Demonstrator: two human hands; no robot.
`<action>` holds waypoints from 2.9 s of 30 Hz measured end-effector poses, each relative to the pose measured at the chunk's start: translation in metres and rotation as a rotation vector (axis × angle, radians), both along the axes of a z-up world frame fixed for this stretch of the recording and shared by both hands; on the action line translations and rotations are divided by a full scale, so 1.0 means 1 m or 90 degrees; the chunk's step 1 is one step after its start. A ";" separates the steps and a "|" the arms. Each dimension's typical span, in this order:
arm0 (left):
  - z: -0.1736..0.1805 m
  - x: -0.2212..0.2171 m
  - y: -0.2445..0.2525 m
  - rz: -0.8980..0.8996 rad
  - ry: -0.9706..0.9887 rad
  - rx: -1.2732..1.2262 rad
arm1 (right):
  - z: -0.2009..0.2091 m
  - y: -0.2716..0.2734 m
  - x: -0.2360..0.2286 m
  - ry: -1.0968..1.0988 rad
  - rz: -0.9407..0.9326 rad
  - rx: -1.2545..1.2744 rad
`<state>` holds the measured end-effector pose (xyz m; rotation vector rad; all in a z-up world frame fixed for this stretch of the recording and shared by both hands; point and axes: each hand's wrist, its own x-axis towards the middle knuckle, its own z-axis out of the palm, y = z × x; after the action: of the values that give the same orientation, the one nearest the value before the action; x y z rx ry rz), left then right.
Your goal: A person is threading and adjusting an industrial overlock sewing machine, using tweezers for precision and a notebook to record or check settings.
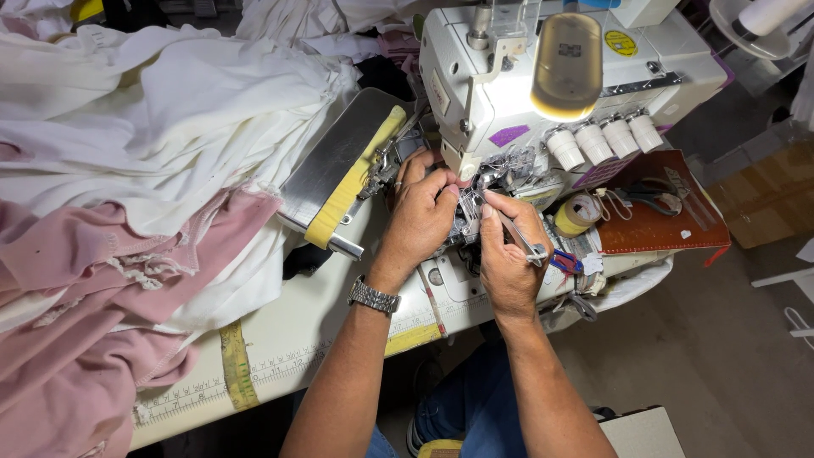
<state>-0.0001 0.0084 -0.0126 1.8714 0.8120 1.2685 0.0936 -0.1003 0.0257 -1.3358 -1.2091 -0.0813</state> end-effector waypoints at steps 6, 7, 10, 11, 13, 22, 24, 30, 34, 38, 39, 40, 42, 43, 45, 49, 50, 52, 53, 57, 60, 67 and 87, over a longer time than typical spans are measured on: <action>0.002 0.000 -0.001 0.010 0.023 -0.004 | -0.001 0.001 0.000 0.003 -0.005 -0.006; 0.002 0.000 -0.001 0.010 0.024 -0.003 | 0.000 0.001 0.000 0.008 -0.005 -0.008; -0.004 0.004 0.003 0.010 0.024 -0.009 | 0.001 0.001 -0.001 0.013 -0.005 -0.010; -0.007 0.006 0.004 0.009 0.024 -0.016 | 0.001 0.000 -0.002 0.012 -0.007 -0.010; 0.009 0.000 -0.003 0.011 0.034 -0.031 | 0.002 0.000 -0.003 0.018 -0.006 -0.009; 0.017 -0.002 -0.005 0.011 0.044 -0.050 | 0.001 0.001 -0.003 0.026 -0.004 0.000; 0.019 -0.002 -0.006 0.013 0.046 -0.051 | 0.001 0.001 -0.003 0.022 -0.005 0.000; 0.019 0.001 -0.004 0.018 0.057 -0.072 | 0.001 0.001 -0.003 0.028 -0.002 0.004; 0.023 0.003 -0.003 0.023 0.059 -0.089 | 0.002 0.002 -0.003 0.048 0.005 0.008; 0.020 0.006 -0.002 0.034 0.073 -0.108 | 0.001 0.001 -0.001 0.061 0.007 0.004; 0.022 0.005 -0.002 0.034 0.073 -0.108 | 0.001 0.002 -0.001 0.061 0.007 0.004; 0.024 0.004 -0.003 0.036 0.075 -0.108 | 0.001 0.002 -0.001 0.058 0.005 0.003; 0.023 0.006 -0.003 0.039 0.076 -0.107 | 0.001 0.002 -0.002 0.056 0.003 0.003; 0.020 0.008 -0.002 0.042 0.075 -0.106 | 0.001 0.002 -0.002 0.058 0.001 0.001; 0.017 0.010 0.000 0.046 0.073 -0.104 | 0.000 0.002 -0.002 0.060 0.001 0.000; 0.012 0.013 0.004 0.045 0.068 -0.106 | 0.000 0.001 -0.001 0.068 0.001 -0.006; 0.009 0.014 0.005 0.041 0.064 -0.109 | 0.000 0.001 -0.001 0.070 0.002 -0.009; 0.010 0.013 0.005 0.040 0.063 -0.110 | -0.001 0.001 -0.001 0.074 0.002 -0.007; 0.010 0.013 0.005 0.040 0.062 -0.111 | -0.002 0.002 -0.002 0.078 0.001 -0.006; 0.008 0.009 0.004 0.024 0.052 -0.112 | -0.002 0.000 0.002 0.098 0.024 -0.006; 0.003 0.004 0.003 -0.007 0.001 -0.096 | -0.005 -0.002 0.002 0.123 0.044 -0.007; 0.054 -0.026 -0.060 0.067 -0.077 -0.052 | -0.017 -0.010 0.008 0.155 0.102 0.055; 0.073 -0.038 -0.125 -0.096 -0.285 -0.148 | -0.018 -0.068 0.016 0.119 0.224 0.270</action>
<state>-0.0385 -0.1162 0.0605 1.3669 0.5399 1.3630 0.1101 -0.1679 0.0076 -0.7351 -1.1707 0.0379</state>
